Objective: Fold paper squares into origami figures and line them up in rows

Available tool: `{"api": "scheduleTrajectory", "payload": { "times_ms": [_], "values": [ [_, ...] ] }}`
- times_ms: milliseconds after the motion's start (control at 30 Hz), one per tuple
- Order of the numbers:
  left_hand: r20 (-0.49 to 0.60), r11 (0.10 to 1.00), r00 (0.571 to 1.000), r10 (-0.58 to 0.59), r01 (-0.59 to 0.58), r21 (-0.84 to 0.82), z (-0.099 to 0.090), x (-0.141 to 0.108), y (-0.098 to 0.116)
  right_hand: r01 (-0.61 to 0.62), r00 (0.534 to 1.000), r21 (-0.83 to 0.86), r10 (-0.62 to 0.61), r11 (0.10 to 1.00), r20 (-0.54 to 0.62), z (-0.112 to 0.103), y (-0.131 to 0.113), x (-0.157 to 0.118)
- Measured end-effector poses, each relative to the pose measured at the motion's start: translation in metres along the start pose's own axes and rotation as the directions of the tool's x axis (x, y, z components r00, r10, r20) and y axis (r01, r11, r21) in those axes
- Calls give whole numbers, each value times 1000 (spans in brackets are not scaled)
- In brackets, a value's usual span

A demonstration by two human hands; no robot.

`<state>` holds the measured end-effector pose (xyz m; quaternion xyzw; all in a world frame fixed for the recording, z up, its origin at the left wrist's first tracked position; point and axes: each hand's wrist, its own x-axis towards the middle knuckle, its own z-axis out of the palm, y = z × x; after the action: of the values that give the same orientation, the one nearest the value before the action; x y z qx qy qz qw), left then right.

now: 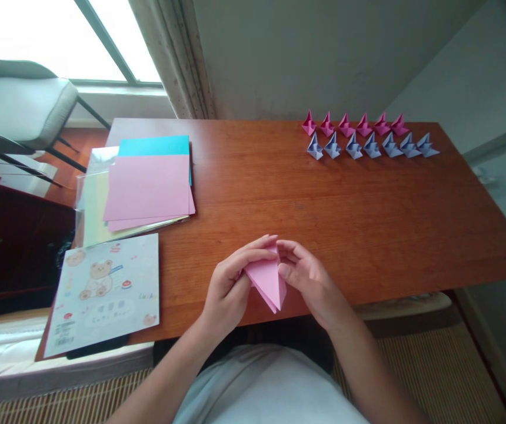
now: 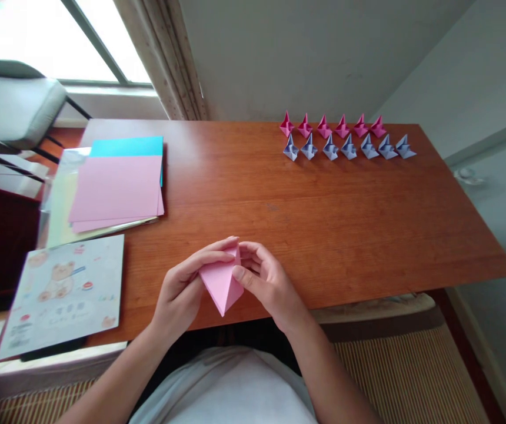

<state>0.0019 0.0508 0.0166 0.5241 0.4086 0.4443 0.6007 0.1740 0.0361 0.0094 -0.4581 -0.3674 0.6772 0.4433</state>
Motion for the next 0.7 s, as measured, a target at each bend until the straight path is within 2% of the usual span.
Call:
{"api": "scheduleTrajectory", "payload": {
  "times_ms": [167, 500, 700],
  "values": [
    [10, 999, 1000, 26, -26, -48, 2, 0, -1, -6, 1000, -18, 6, 1000, 27, 3, -4, 0],
    [-13, 998, 998, 56, -55, 29, 1, 0, -2, -1, 1000, -16, 1, 1000, 13, 2, -2, 1],
    [-69, 998, 997, -35, 31, -58, 4, -1, 0, 12, 1000, -22, -12, 1000, -11, 0, -2, -1]
  ]
}}
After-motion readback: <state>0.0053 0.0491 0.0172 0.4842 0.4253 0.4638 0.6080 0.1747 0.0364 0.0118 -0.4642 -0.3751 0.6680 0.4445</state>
